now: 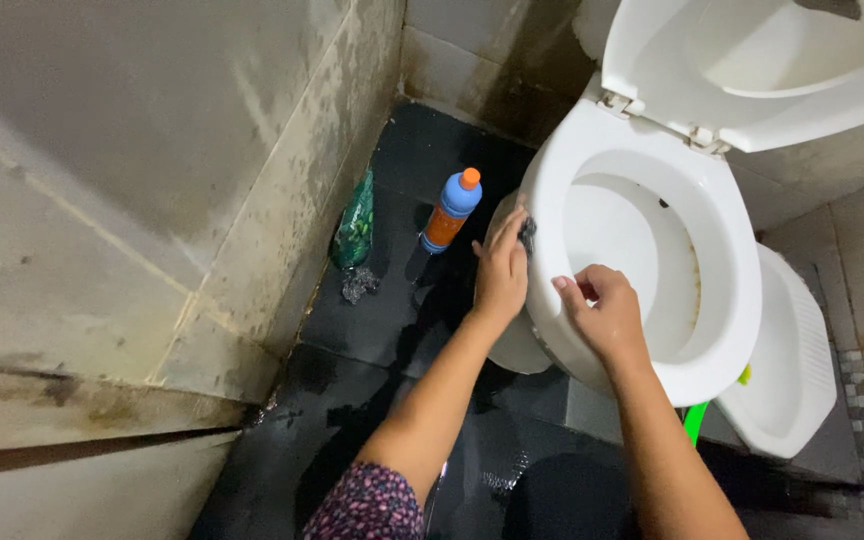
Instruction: Cleaning a toilet bowl and its exterior using water, a scrubbing pad, and a towel.
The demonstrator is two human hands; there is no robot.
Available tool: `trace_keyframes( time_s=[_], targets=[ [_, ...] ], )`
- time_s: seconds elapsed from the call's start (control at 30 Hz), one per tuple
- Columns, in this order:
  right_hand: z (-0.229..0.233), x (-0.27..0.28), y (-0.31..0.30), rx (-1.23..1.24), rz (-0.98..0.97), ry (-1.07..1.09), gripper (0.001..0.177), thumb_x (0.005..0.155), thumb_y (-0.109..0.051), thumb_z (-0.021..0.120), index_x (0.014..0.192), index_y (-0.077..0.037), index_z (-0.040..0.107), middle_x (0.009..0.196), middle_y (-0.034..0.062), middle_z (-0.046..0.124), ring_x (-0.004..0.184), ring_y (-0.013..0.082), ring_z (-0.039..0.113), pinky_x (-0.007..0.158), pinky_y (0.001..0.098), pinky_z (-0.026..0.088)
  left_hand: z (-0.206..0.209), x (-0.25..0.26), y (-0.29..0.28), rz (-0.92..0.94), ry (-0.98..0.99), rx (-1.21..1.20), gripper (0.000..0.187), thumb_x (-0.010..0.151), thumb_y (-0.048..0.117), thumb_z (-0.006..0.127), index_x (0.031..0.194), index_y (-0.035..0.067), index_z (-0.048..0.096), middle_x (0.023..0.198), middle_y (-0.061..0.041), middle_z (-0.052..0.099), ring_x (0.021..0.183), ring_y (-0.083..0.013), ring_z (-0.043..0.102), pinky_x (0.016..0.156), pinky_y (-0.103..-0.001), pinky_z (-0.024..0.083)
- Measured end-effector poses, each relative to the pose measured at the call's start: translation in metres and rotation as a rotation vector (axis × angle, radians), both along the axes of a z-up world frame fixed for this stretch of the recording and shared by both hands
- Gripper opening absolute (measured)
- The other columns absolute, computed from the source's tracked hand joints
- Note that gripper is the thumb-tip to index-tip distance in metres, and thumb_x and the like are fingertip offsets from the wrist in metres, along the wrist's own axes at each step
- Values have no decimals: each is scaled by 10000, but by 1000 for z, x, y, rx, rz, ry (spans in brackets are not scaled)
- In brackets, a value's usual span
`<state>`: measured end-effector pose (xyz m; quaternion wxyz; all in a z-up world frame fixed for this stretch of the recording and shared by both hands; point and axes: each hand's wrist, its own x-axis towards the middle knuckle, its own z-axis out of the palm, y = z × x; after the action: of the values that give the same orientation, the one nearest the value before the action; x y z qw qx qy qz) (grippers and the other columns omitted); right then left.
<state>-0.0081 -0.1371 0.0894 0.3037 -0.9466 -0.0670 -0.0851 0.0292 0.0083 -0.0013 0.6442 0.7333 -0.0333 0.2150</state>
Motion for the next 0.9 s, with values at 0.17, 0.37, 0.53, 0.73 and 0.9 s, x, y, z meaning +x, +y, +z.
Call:
trace_keyframes(
  time_s=[0.17, 0.37, 0.53, 0.73, 0.9],
  targets=[
    [-2, 2, 1, 1, -9, 20, 368, 864, -318, 768, 773, 30, 687, 704, 172, 664, 646, 269, 617, 633, 394, 498, -1, 72, 7, -8, 150, 57, 491, 1032, 185, 342, 1491, 112, 501, 1547, -103, 508, 1445, -340, 453, 1222, -690, 48],
    [-11, 0, 2, 50, 25, -54, 375, 846, -309, 783, 767, 39, 669, 712, 172, 642, 678, 288, 592, 655, 402, 483, -16, 90, 5, -7, 171, -7, 501, 1059, 287, 355, 1489, 82, 511, 1547, -134, 510, 1414, -361, 479, 1227, -566, 299],
    [-8, 1, 7, 138, -24, -14, 353, 855, -303, 779, 776, 27, 684, 732, 160, 654, 696, 275, 591, 662, 395, 488, 18, 54, -6, 134, 169, 176, 519, 983, 298, 582, 1430, 45, 508, 1503, -151, 505, 1400, -378, 453, 1184, -663, 136],
    [-29, 5, -2, 354, -165, -109, 243, 905, -239, 722, 876, 1, 703, 811, 125, 665, 743, 234, 596, 691, 368, 493, 47, 21, -13, 158, 27, 367, 492, 873, 93, 658, 1353, 45, 561, 1511, -137, 522, 1429, -361, 442, 1210, -682, 85],
    [-19, 1, -23, 479, -218, -96, 196, 919, -210, 688, 916, -15, 708, 842, 101, 660, 788, 221, 602, 705, 364, 493, 56, 19, -20, 91, 34, 620, 491, 873, 31, 629, 1360, 33, 569, 1496, -134, 526, 1448, -367, 405, 1205, -699, 82]
  ],
)
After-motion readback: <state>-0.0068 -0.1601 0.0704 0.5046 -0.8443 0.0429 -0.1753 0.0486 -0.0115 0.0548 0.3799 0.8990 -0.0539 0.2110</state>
